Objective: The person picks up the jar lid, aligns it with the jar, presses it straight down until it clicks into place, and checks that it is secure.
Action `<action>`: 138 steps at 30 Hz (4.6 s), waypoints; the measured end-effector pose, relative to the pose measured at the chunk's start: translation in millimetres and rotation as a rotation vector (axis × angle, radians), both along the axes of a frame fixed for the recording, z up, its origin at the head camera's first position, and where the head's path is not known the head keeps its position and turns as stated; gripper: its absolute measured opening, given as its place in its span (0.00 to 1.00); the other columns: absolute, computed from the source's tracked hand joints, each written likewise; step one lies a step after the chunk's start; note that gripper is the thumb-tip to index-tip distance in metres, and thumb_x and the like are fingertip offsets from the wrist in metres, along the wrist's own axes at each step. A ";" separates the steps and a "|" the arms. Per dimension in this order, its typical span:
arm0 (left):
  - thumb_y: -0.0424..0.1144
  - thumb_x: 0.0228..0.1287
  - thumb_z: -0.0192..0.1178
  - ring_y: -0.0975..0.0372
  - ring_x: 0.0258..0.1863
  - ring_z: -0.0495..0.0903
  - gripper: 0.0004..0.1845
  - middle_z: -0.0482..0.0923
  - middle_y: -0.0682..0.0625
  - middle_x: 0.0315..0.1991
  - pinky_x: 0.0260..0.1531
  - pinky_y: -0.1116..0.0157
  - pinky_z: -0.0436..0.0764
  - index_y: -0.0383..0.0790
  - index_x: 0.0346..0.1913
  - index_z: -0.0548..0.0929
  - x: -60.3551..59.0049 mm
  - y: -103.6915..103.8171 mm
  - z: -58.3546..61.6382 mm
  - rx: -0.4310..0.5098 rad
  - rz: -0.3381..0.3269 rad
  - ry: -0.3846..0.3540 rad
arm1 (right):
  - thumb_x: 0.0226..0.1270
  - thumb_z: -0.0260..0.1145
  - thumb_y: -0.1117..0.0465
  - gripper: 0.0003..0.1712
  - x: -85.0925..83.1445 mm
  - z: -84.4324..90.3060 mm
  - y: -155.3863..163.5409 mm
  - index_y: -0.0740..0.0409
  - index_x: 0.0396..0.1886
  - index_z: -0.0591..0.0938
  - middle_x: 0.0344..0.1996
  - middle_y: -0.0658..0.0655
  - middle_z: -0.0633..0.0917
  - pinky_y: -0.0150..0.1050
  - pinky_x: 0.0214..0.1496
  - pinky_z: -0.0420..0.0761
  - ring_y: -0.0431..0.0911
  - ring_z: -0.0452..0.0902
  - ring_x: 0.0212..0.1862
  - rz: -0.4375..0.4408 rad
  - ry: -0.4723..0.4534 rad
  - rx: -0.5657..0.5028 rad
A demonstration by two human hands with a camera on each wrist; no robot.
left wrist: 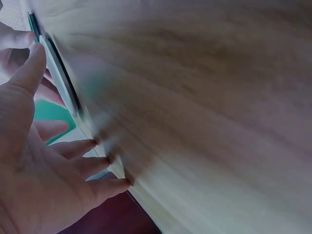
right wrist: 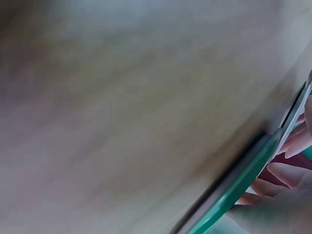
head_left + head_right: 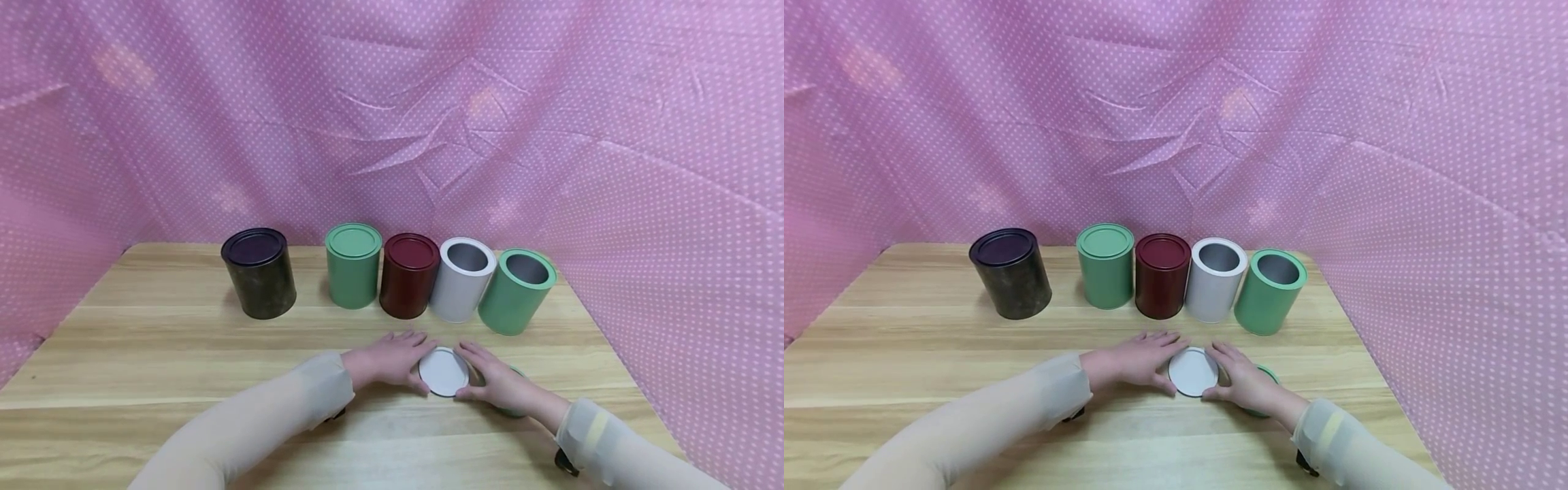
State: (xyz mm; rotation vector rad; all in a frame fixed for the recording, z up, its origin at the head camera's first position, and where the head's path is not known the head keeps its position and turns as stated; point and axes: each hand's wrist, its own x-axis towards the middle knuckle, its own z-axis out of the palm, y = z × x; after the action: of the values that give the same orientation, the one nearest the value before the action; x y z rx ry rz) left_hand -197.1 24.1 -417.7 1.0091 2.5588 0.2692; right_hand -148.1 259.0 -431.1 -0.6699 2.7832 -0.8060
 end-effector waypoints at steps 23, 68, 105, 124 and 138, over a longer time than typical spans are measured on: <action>0.60 0.54 0.68 0.52 0.74 0.57 0.43 0.60 0.46 0.74 0.68 0.44 0.63 0.46 0.70 0.68 4.1 8.4 -0.8 -0.032 0.042 0.110 | 0.50 0.78 0.52 0.47 -3.0 -3.3 -2.2 0.74 0.64 0.69 0.66 0.73 0.67 0.62 0.68 0.64 0.67 0.62 0.68 -0.004 0.045 0.046; 0.57 0.54 0.69 0.58 0.58 0.76 0.34 0.79 0.48 0.58 0.55 0.60 0.78 0.43 0.60 0.77 -9.5 2.8 7.6 0.067 -0.039 0.107 | 0.49 0.78 0.54 0.45 -6.8 10.9 -5.1 0.75 0.61 0.71 0.62 0.75 0.72 0.62 0.65 0.67 0.68 0.68 0.64 -0.008 0.057 0.003; 0.54 0.54 0.69 0.56 0.69 0.67 0.43 0.69 0.48 0.69 0.68 0.55 0.68 0.46 0.72 0.66 -22.2 -11.8 38.6 0.413 0.062 -0.004 | 0.46 0.78 0.59 0.43 -14.4 35.7 6.7 0.67 0.63 0.72 0.60 0.69 0.76 0.63 0.59 0.73 0.66 0.71 0.61 -0.016 0.327 -0.212; 0.50 0.51 0.73 0.56 0.65 0.72 0.42 0.72 0.46 0.66 0.63 0.57 0.73 0.44 0.70 0.69 -25.4 -7.0 55.3 0.555 0.065 0.079 | 0.51 0.75 0.63 0.44 -21.0 57.5 13.6 0.67 0.68 0.67 0.64 0.70 0.71 0.64 0.63 0.69 0.66 0.66 0.65 -0.030 0.272 -0.212; 0.48 0.51 0.73 0.56 0.67 0.70 0.41 0.72 0.45 0.66 0.65 0.58 0.71 0.40 0.68 0.71 -32.5 -4.6 75.5 0.581 0.019 0.144 | 0.55 0.74 0.64 0.42 -26.8 79.0 18.3 0.65 0.69 0.67 0.66 0.68 0.69 0.65 0.66 0.64 0.64 0.62 0.68 -0.001 0.271 -0.231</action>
State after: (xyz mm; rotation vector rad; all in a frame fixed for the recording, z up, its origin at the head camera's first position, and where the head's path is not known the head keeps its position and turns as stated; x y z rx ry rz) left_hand -229.6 19.5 -342.2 1.2313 2.6771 1.0233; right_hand -175.0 277.3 -352.1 -0.8763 2.9530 -1.1274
